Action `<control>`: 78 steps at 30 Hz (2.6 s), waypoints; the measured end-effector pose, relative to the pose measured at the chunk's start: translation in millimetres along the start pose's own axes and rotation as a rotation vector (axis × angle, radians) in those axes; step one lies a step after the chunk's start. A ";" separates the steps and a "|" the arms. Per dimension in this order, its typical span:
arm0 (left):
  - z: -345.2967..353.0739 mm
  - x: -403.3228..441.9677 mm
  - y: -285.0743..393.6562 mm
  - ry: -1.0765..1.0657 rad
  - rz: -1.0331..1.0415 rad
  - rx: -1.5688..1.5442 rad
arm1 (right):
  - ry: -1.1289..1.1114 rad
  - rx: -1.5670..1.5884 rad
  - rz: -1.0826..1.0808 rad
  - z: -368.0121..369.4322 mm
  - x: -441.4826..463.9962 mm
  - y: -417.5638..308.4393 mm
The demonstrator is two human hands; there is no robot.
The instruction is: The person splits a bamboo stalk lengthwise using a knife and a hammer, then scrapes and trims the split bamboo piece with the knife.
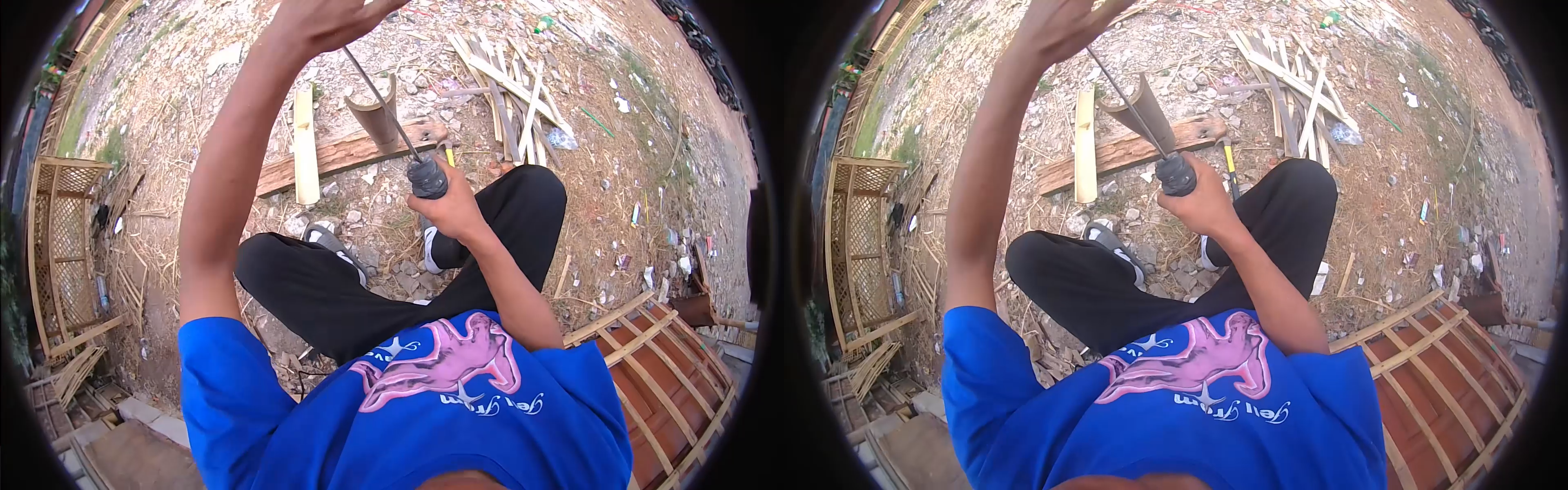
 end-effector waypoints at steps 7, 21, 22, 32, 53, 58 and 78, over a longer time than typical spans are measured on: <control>47.5 -2.7 -24.1 -0.356 0.116 0.081 | 0.018 0.088 0.025 -13.2 3.6 -15.0; 45.6 6.6 -9.5 -0.229 0.053 -0.213 | 0.038 0.005 -0.031 9.7 21.6 -14.2; 8.5 25.5 6.1 -0.219 0.063 -0.246 | 0.029 0.018 -0.043 9.7 26.0 -13.4; 76.4 -24.8 -5.3 -0.527 0.038 0.219 | 0.002 0.105 -0.030 6.2 26.1 -9.9; 10.4 31.6 0.0 -0.084 0.012 -0.127 | 0.017 0.096 0.067 6.9 30.7 -7.8; 65.9 -18.4 -13.2 -0.410 -0.178 -0.245 | 0.004 0.133 0.079 4.2 24.0 -16.4; 69.7 12.2 7.2 -0.374 -0.037 -0.266 | 0.049 0.198 0.065 -0.2 39.2 -20.1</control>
Point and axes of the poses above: each hand's wrist, its own x-axis towards the middle knuckle, its own z-axis out of the palm, y = z × x, the point moved 1 cm from there along x, towards the middle knuckle, and after that the axes turned 2 degrees about y, right-handed, at the moved point
